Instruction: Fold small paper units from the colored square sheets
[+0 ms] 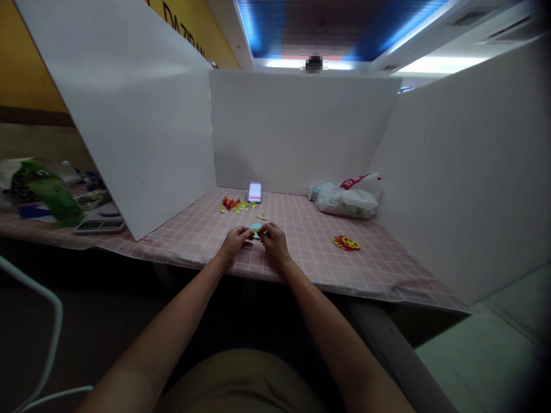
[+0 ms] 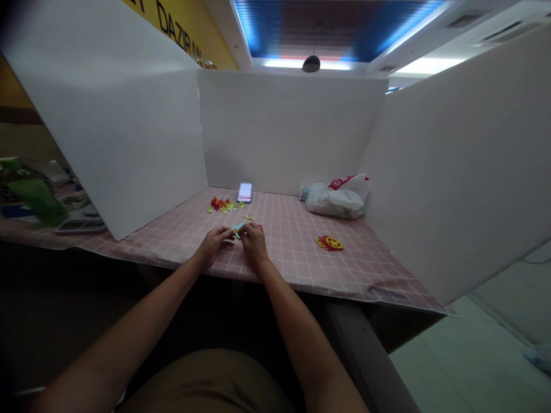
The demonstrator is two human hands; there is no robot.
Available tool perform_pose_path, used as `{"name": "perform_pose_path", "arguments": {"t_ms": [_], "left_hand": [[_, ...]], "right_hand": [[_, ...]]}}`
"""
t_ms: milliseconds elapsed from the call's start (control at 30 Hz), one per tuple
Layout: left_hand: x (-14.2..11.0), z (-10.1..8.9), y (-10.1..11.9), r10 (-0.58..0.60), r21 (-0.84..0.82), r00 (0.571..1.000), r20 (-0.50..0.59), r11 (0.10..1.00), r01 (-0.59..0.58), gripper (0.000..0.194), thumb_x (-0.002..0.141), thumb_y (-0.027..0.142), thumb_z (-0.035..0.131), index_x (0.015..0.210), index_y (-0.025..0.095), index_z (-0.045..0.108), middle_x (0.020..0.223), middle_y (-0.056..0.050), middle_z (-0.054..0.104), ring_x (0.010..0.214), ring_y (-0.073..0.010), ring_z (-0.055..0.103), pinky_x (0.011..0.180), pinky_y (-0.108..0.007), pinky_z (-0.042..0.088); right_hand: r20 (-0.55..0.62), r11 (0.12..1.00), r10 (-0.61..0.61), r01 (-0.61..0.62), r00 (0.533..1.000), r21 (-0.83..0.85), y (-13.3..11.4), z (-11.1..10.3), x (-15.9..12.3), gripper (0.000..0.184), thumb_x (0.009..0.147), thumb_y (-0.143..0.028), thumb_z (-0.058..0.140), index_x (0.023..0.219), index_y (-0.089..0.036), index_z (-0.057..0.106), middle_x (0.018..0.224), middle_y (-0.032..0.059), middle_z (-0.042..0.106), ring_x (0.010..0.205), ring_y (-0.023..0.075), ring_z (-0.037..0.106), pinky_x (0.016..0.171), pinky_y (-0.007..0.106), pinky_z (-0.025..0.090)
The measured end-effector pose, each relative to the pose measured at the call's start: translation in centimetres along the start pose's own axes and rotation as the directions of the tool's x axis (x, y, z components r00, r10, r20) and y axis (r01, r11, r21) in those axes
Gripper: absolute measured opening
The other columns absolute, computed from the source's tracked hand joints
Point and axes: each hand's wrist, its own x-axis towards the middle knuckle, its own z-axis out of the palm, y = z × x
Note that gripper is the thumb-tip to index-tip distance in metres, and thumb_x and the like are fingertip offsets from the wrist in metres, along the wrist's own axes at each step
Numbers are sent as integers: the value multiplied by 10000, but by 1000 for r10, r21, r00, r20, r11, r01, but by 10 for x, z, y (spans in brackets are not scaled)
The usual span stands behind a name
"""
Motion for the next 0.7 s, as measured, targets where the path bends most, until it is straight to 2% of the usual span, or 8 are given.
{"name": "perform_pose_path", "arguments": {"t_ms": [433,567,700], "left_hand": [[-23,4,11,-99,-155,995,32,983,102,268,664,359,810,786,159,678,763,-8,635,706,-123,601,704,-272,491],[-38,3,21,-126,-155,991,44,979,131,218,662,305,824,763,169,687,798,-3,652,710,-115,607,714,-264,486],[-61,7,37,-147,-156,988,49,976,153,186,662,284,827,733,173,696,773,1,645,700,-115,611,720,-264,489]], "right_hand": [[49,995,-81,84,996,-54,-16,3,-14,136,878,-188,502,776,-222,586,838,43,570,808,199,543,707,302,436],[52,993,-98,101,994,-65,-29,4,-30,148,908,-201,471,798,-231,566,810,42,580,759,197,547,692,306,422],[66,988,-127,132,990,-82,-53,0,-42,169,925,-205,460,782,-231,548,759,30,575,731,194,541,704,312,408]]}}
